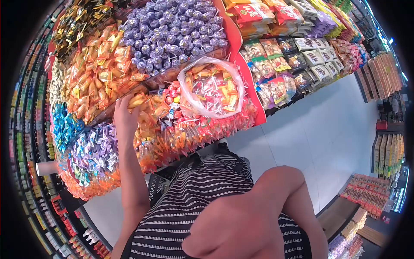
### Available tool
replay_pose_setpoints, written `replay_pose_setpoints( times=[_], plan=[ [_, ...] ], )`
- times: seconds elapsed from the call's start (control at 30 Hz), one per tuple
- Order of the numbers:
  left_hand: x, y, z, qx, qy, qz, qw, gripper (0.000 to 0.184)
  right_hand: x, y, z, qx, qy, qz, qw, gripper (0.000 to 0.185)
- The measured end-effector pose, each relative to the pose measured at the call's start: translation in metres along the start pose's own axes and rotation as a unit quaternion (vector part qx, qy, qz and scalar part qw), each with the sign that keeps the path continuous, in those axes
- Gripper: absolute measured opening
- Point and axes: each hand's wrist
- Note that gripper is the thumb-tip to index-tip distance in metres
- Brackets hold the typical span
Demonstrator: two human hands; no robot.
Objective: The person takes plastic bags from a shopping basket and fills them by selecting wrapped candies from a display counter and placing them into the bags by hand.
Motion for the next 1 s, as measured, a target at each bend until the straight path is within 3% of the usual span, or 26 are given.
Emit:
replay_pose_setpoints(
  times=[0.03, 0.07, 0.1, 0.13, 0.17, 0.2, 0.23, 0.27, 0.33, 0.37, 0.43, 0.5, 0.57, 0.77, 0.87, 0.93, 1.0],
  plan=[
    [0.003, 0.001, -0.001, -0.003, 0.0, -0.003, 1.0, 0.041, 0.006, -0.008, 0.002, 0.059, 0.088, -0.024, 0.994, 0.002],
    [0.007, 0.003, 0.0, -0.004, 0.006, -0.007, 1.0, 0.042, -0.005, -0.014, 0.005, 0.061, 0.09, -0.026, 0.994, 0.002],
    [0.01, 0.006, 0.002, -0.003, 0.009, -0.01, 1.0, 0.044, -0.023, -0.022, 0.007, 0.245, -0.042, -0.164, 0.954, 0.005],
    [0.01, 0.01, 0.004, 0.002, 0.006, -0.019, 1.0, 0.05, -0.036, -0.028, 0.009, 0.411, -0.173, -0.289, 0.847, 0.012],
    [0.011, 0.011, 0.005, 0.003, 0.003, -0.014, 1.0, 0.05, -0.029, -0.029, 0.012, 0.414, -0.171, -0.284, 0.848, 0.012],
    [0.011, 0.013, 0.006, 0.01, 0.01, -0.026, 1.0, 0.052, -0.013, -0.027, 0.013, 0.277, -0.058, -0.237, 0.929, 0.007],
    [0.012, 0.016, 0.008, 0.014, 0.015, -0.042, 0.999, 0.055, -0.007, -0.027, 0.011, 0.128, 0.057, -0.184, 0.973, 0.006],
    [0.012, 0.017, 0.013, 0.0, 0.007, -0.017, 1.0, 0.058, -0.025, -0.035, 0.013, 0.133, 0.062, -0.189, 0.971, 0.006],
    [0.011, 0.027, 0.025, 0.012, 0.032, -0.054, 0.998, 0.058, -0.082, -0.038, -0.014, 0.119, -0.272, -0.043, 0.954, 0.013],
    [0.011, 0.033, 0.029, 0.032, 0.058, -0.085, 0.994, 0.058, -0.086, -0.035, -0.009, 0.117, -0.271, -0.053, 0.954, 0.013],
    [0.009, 0.052, 0.037, 0.059, 0.087, -0.099, 0.99, 0.054, -0.096, -0.02, 0.019, 0.216, -0.133, -0.043, 0.966, 0.012],
    [0.008, 0.08, 0.047, 0.03, 0.09, 0.032, 0.995, 0.044, -0.107, -0.003, 0.048, 0.314, 0.003, -0.037, 0.949, 0.012],
    [0.013, 0.105, 0.053, 0.05, 0.107, 0.059, 0.991, 0.034, -0.134, 0.001, 0.062, 0.469, 0.091, -0.066, 0.876, 0.016],
    [0.022, 0.175, 0.057, 0.044, 0.031, 0.254, 0.966, 0.021, -0.176, 0.002, 0.084, 0.508, 0.131, -0.1, 0.845, 0.018],
    [-0.007, 0.219, 0.059, 0.109, -0.002, 0.375, 0.921, 0.013, -0.186, -0.002, 0.081, 0.502, 0.121, -0.107, 0.85, 0.017],
    [-0.033, 0.26, 0.058, 0.199, -0.008, 0.434, 0.879, 0.025, -0.194, -0.001, 0.084, 0.496, 0.112, -0.11, 0.854, 0.017],
    [-0.043, 0.296, 0.047, 0.364, -0.05, 0.563, 0.74, 0.039, -0.201, 0.003, 0.091, 0.464, 0.077, -0.058, 0.88, 0.016]
  ],
)
Point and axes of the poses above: each hand's wrist, its own z-axis away from the middle knuckle, its own x-axis out of the palm, y = z × x, and after that the axes turned 2 degrees about x, right-handed
